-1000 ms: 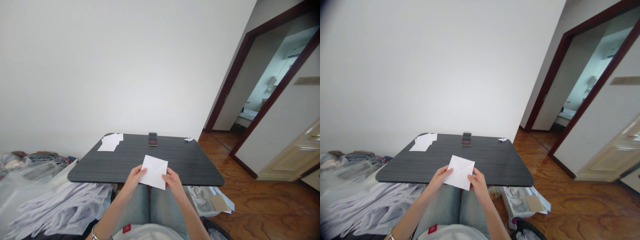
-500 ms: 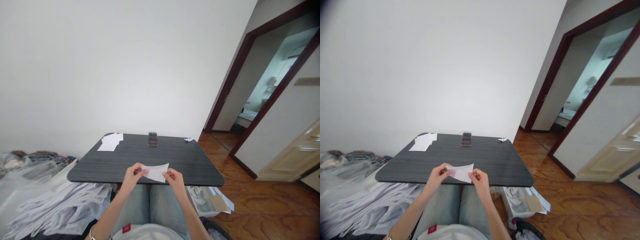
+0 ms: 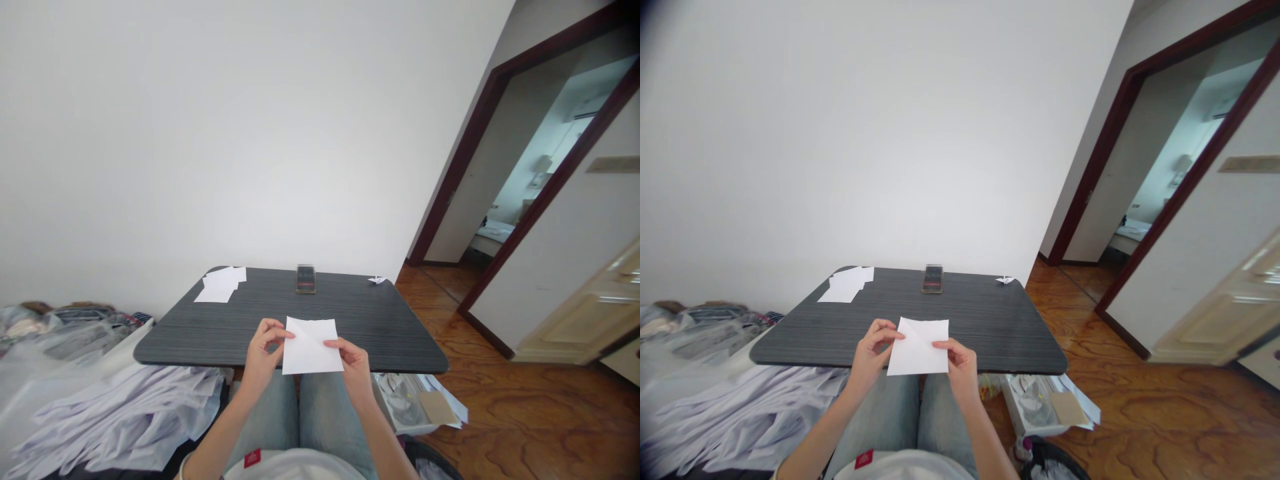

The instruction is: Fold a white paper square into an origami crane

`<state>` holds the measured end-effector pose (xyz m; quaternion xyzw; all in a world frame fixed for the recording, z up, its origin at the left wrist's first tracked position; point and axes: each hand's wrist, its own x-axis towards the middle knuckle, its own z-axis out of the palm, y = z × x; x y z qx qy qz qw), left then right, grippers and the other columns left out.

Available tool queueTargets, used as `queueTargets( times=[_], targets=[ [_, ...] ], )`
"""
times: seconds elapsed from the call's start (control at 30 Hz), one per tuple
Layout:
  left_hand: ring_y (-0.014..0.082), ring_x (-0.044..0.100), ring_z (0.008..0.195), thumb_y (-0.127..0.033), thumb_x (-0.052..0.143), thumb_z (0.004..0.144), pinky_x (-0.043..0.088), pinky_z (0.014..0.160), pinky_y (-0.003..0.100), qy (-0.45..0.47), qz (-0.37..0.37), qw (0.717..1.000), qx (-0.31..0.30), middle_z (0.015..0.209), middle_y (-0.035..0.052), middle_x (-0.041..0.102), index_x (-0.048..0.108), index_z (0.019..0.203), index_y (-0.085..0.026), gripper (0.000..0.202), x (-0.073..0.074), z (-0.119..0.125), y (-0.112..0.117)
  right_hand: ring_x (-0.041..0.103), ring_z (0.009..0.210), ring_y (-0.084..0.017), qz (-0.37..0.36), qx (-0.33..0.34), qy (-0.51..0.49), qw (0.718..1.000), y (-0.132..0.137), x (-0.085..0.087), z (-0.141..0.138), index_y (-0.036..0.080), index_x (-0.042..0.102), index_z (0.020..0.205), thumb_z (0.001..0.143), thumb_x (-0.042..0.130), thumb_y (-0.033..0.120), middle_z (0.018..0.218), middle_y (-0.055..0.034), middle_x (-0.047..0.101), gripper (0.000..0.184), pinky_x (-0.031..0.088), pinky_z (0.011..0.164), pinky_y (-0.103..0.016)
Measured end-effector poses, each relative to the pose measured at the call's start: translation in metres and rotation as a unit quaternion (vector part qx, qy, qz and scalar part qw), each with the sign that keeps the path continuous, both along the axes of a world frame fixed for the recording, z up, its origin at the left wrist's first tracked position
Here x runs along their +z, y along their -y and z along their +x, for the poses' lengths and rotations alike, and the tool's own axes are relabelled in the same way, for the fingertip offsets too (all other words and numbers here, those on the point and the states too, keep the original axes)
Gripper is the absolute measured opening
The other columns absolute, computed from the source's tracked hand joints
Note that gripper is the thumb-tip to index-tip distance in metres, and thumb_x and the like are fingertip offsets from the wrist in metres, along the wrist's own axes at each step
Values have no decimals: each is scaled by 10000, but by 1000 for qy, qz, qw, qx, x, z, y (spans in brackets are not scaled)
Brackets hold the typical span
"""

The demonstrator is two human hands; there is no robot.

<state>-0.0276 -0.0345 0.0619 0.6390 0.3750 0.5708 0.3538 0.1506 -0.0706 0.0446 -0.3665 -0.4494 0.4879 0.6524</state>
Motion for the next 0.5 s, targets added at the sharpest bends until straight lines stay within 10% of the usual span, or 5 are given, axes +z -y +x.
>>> queueTargets(
  times=[0.5],
  targets=[
    [212,590,794,-215,690,595,477,647,269,37,-85,986,-138,879,83,629,717,803,-192,210,-2,4,6,595,788,-240,55,-23,34,998,3,1,-5,244,707,725,557,721,232,841,-51,662,169,478,629,-311]
  ],
)
